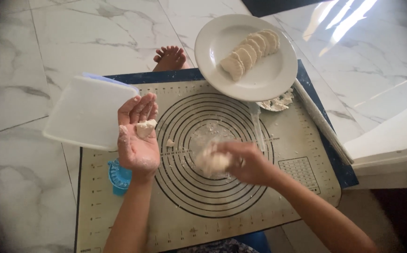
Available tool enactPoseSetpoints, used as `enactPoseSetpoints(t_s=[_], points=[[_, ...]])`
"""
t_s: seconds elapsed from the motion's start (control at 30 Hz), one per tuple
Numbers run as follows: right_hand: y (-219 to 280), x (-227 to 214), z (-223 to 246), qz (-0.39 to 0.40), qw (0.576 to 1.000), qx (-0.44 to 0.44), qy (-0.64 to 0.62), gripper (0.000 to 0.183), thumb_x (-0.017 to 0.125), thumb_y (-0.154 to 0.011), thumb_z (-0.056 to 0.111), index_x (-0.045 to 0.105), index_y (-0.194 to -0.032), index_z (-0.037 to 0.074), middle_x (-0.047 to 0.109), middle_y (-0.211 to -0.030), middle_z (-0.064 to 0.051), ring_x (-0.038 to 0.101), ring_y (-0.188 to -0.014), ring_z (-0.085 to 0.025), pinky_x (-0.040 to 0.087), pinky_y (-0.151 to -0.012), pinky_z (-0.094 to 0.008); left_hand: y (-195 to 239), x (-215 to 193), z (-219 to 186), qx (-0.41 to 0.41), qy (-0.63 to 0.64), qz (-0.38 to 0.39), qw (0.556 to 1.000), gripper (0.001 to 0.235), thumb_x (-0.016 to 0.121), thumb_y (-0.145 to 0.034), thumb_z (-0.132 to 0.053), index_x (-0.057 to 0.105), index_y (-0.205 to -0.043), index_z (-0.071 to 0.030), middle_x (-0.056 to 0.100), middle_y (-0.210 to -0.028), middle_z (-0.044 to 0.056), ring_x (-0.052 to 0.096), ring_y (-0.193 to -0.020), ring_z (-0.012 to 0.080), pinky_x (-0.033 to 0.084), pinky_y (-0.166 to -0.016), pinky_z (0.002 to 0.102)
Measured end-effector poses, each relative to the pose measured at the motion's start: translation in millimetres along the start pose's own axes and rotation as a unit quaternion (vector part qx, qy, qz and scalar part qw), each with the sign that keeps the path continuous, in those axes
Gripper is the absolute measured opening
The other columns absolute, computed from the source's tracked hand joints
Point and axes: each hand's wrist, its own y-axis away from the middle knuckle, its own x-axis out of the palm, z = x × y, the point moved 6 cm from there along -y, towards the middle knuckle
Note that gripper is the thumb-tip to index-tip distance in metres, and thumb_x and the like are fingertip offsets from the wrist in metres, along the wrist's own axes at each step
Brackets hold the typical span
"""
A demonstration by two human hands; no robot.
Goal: Kneading and shaping dough by hand on a silicone pastry mat.
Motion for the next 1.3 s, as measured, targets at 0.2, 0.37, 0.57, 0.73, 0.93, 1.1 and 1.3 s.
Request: enactPoseSetpoints(t_s=[0.2,0.37,0.57,0.73,0.93,1.1,1.3], points=[[4,21,4,0.081,0.989,-0.123,0.0,0.034,0.066,-0.079,-0.012,0.073,-0.111,-0.001,0.069,-0.119,-0.031,0.071,-0.102,-0.047,0.065,-0.077,-0.051,-1,4,-3,0.006,-0.02,0.012,1.0,0.062,0.033,-0.101,-0.053,0.037,-0.143,-0.008,0.048,-0.147,0.02,0.045,-0.146,0.0308,0.033,-0.124,0.044],[-43,12,8,-0.085,0.996,-0.024,-0.009,0.048,0.08,-0.077,0.001,0.074,-0.123,0.015,0.063,-0.084,-0.007,0.062,-0.083,-0.028,0.051,-0.07,-0.042,-2,-3,0,0.008,-0.017,-0.004,1.0,0.064,0.034,-0.1,-0.053,0.039,-0.143,-0.006,0.051,-0.146,0.02,0.047,-0.145,0.0312,0.035,-0.123,0.043],[-75,50,28,-0.05,0.992,-0.1,0.053,0.035,0.075,-0.082,-0.005,0.073,-0.113,0.013,0.074,-0.111,-0.019,0.073,-0.105,-0.037,0.062,-0.091,-0.048,-3,-9,0,0.008,0.0,-0.031,0.999,0.065,0.035,-0.1,-0.054,0.041,-0.143,-0.006,0.053,-0.145,0.021,0.049,-0.143,0.031,0.038,-0.121,0.043],[-82,38,6,-0.044,0.996,-0.075,-0.019,0.036,0.076,-0.081,-0.004,0.074,-0.115,0.009,0.075,-0.109,-0.019,0.072,-0.107,-0.04,0.059,-0.094,-0.053,-4,-5,-1,0.005,0.006,-0.014,1.0,0.064,0.036,-0.1,-0.053,0.04,-0.143,-0.006,0.05,-0.148,0.02,0.047,-0.145,0.0312,0.036,-0.123,0.042],[-65,7,0,-0.141,0.99,-0.027,0.017,0.04,0.077,-0.078,-0.003,0.068,-0.117,0.003,0.076,-0.112,-0.017,0.069,-0.114,-0.041,0.058,-0.093,-0.054,2,14,4,-0.014,-0.007,0.029,0.999,0.075,0.042,-0.095,-0.062,0.038,-0.144,-0.005,0.05,-0.146,0.023,0.045,-0.145,0.0347,0.033,-0.123,0.045],[-58,21,14,-0.084,0.994,-0.026,0.062,0.041,0.068,-0.085,-0.001,0.068,-0.124,0.011,0.072,-0.118,-0.016,0.067,-0.118,-0.039,0.059,-0.095,-0.05,6,36,1,-0.015,-0.05,0.079,0.996,0.071,0.049,-0.096,-0.057,0.039,-0.141,-0.004,0.05,-0.148,0.023,0.045,-0.145,0.0344,0.035,-0.121,0.046],[-83,65,18,-0.052,0.988,-0.105,0.1,0.038,0.065,-0.09,-0.002,0.071,-0.123,0.016,0.071,-0.124,-0.017,0.065,-0.124,-0.038,0.06,-0.097,-0.049,4,12,-9,0.097,-0.106,0.031,0.989,0.077,0.047,-0.092,-0.062,0.035,-0.141,-0.004,0.047,-0.147,0.024,0.046,-0.143,0.0355,0.036,-0.122,0.046]])
